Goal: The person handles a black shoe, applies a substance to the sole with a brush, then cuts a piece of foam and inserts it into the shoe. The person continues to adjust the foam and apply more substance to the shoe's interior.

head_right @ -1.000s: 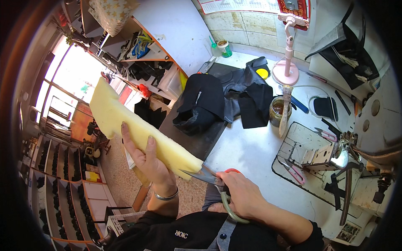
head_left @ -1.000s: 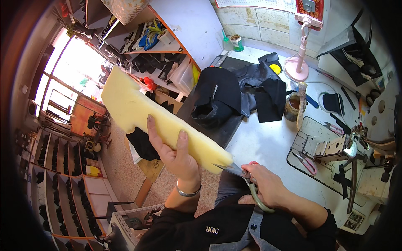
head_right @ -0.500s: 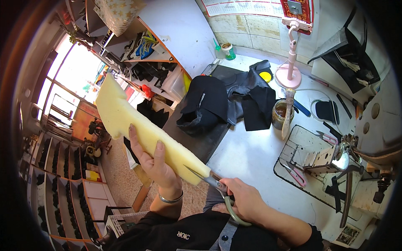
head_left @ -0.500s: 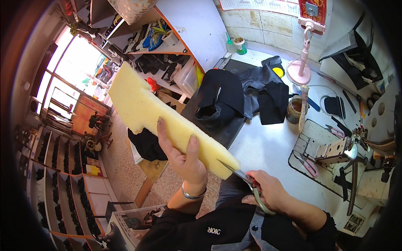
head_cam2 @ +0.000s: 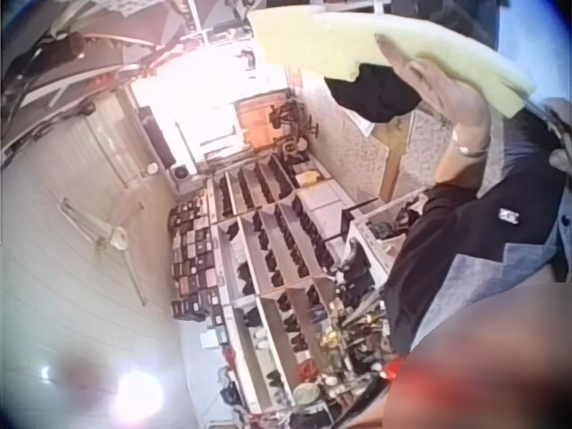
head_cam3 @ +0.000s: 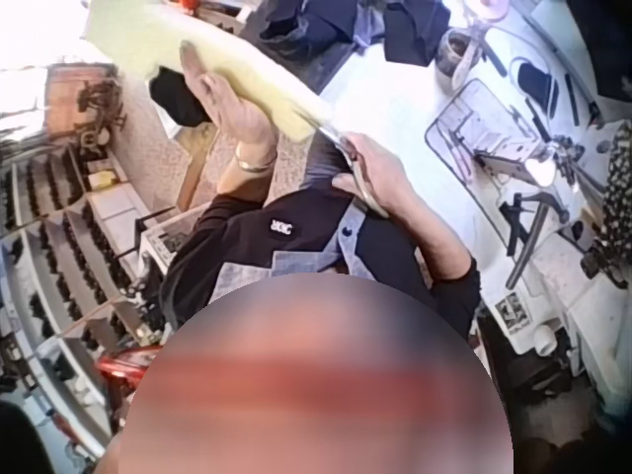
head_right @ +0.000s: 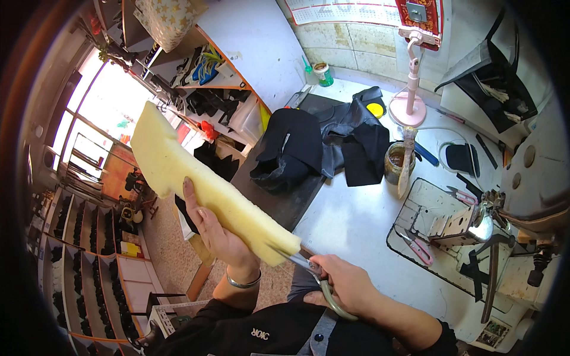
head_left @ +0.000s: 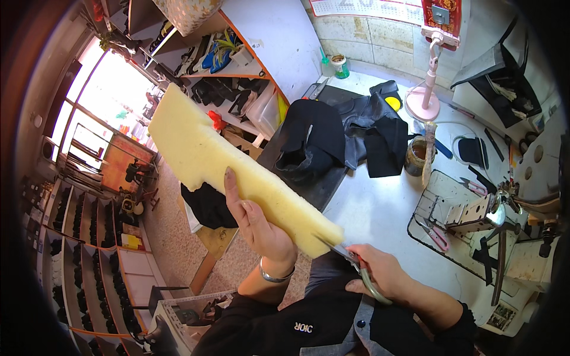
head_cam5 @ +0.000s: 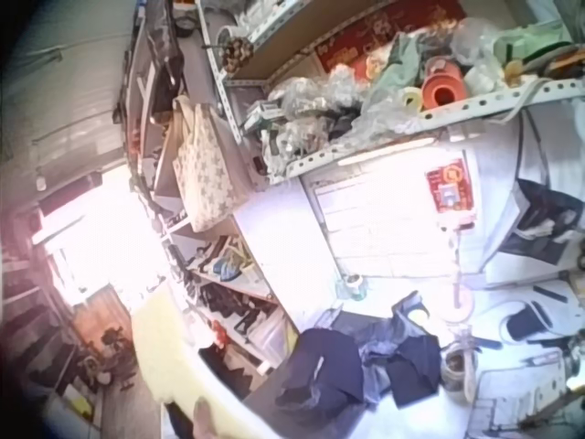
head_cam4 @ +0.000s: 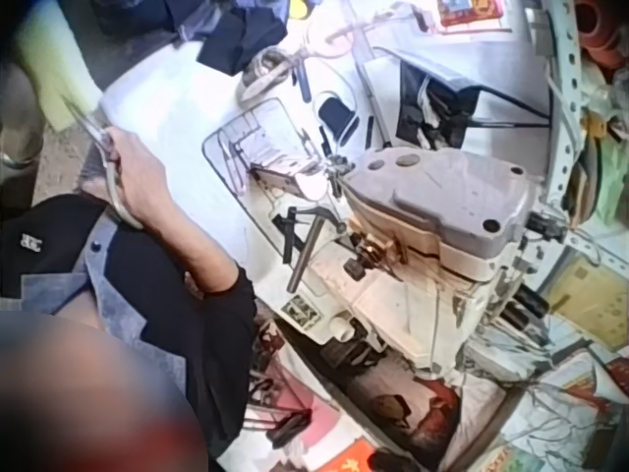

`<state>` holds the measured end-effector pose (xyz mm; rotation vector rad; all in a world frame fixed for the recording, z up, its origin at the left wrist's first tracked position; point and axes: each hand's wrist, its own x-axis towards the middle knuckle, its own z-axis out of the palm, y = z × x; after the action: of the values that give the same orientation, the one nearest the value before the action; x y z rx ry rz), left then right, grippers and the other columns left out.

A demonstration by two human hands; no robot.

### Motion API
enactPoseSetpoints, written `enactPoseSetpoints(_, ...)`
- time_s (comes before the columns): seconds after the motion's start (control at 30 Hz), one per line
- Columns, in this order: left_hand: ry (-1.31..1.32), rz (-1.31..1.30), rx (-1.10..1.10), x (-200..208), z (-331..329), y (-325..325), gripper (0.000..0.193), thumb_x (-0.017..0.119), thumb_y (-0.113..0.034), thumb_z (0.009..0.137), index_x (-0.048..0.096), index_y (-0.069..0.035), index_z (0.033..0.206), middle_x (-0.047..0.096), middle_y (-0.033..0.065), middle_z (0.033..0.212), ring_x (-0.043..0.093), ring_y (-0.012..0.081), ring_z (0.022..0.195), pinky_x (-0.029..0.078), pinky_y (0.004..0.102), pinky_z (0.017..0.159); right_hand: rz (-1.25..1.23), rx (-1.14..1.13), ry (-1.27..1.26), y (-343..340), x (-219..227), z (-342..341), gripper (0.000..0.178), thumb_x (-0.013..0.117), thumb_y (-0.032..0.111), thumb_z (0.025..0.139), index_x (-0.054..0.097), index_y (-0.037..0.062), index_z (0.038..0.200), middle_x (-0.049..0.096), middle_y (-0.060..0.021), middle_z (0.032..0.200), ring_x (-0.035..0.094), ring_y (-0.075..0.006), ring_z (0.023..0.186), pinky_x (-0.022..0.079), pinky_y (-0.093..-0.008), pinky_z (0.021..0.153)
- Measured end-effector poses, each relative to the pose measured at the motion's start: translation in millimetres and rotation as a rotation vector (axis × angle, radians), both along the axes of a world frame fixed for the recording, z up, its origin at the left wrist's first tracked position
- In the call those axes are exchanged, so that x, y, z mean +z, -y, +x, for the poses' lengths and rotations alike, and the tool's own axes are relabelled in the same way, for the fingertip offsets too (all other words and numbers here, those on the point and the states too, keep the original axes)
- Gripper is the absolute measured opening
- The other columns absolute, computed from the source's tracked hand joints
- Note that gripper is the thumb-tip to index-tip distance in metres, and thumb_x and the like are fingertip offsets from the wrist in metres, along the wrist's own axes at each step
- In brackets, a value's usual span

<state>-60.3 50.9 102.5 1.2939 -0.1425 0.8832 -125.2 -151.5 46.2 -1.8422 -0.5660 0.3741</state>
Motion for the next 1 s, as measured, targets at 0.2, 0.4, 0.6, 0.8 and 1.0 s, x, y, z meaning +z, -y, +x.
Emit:
enactPoseSetpoints(0.2,-0.072,0.122,-0.01,-9.5,-10.3,18.4,0.044,0.03,-0.011,0.103,0.03,0.002,0.145,0.034,0.0122,0.149,0.047,0.0189,0.121,0.039,0.032,0.102,-0.096,-0.009,0.09,-8.1,3.2,10.3,0.086,0.08,0.051,0.068,0.043,0.0043,0.13,0.05,-0.015,0.11,0.055,-0.0278,0.087,0.047,-0.0368,0.077)
enactPoseSetpoints(0.4,-0.035,0.157,-0.017,-10.2,-11.5,21.0,0.045,0.03,-0.011,0.103,0.029,0.003,0.145,0.033,0.0119,0.149,0.046,0.019,0.122,0.039,0.0324,0.102,-0.026,-0.057,0.02,-11.0,6.2,9.0,0.081,0.08,0.053,0.069,0.046,0.0036,0.124,0.052,-0.0112,0.09,0.054,-0.0277,0.075,0.046,-0.0362,0.069)
enactPoseSetpoints(0.6,-0.002,0.12,-0.048,-11.2,-9.4,21.8,0.045,0.031,-0.011,0.102,0.029,0.003,0.145,0.034,0.012,0.149,0.046,0.0192,0.123,0.039,0.0326,0.103,-0.005,-0.095,0.079,-13.8,-7.0,4.8,0.074,0.081,0.05,0.069,0.051,0.0025,0.117,0.052,-0.0089,0.08,0.05,-0.0246,0.065,0.044,-0.0328,0.06)
enactPoseSetpoints(0.8,-0.02,0.125,-0.044,-13.4,-10.6,19.1,0.048,0.034,-0.014,0.102,0.026,0.002,0.146,0.03,0.0123,0.151,0.044,0.021,0.127,0.038,0.0342,0.105,0.048,-0.146,0.184,-16.0,-11.0,1.1,0.059,0.084,0.039,0.066,0.058,0.0035,0.105,0.054,-0.0089,0.073,0.055,-0.0275,0.06,0.046,-0.0345,0.055)
enactPoseSetpoints(1.0,0.197,-0.056,-0.293,-3.5,8.3,-1.5,0.061,0.044,-0.011,0.094,0.022,-0.006,0.15,0.03,0.0126,0.151,0.044,0.0252,0.128,0.039,0.0379,0.105,-0.059,-0.095,0.227,-3.3,2.0,11.0,0.066,0.083,0.044,0.067,0.059,0.0005,0.11,0.057,-0.0107,0.077,0.057,-0.0289,0.063,0.047,-0.0338,0.058)
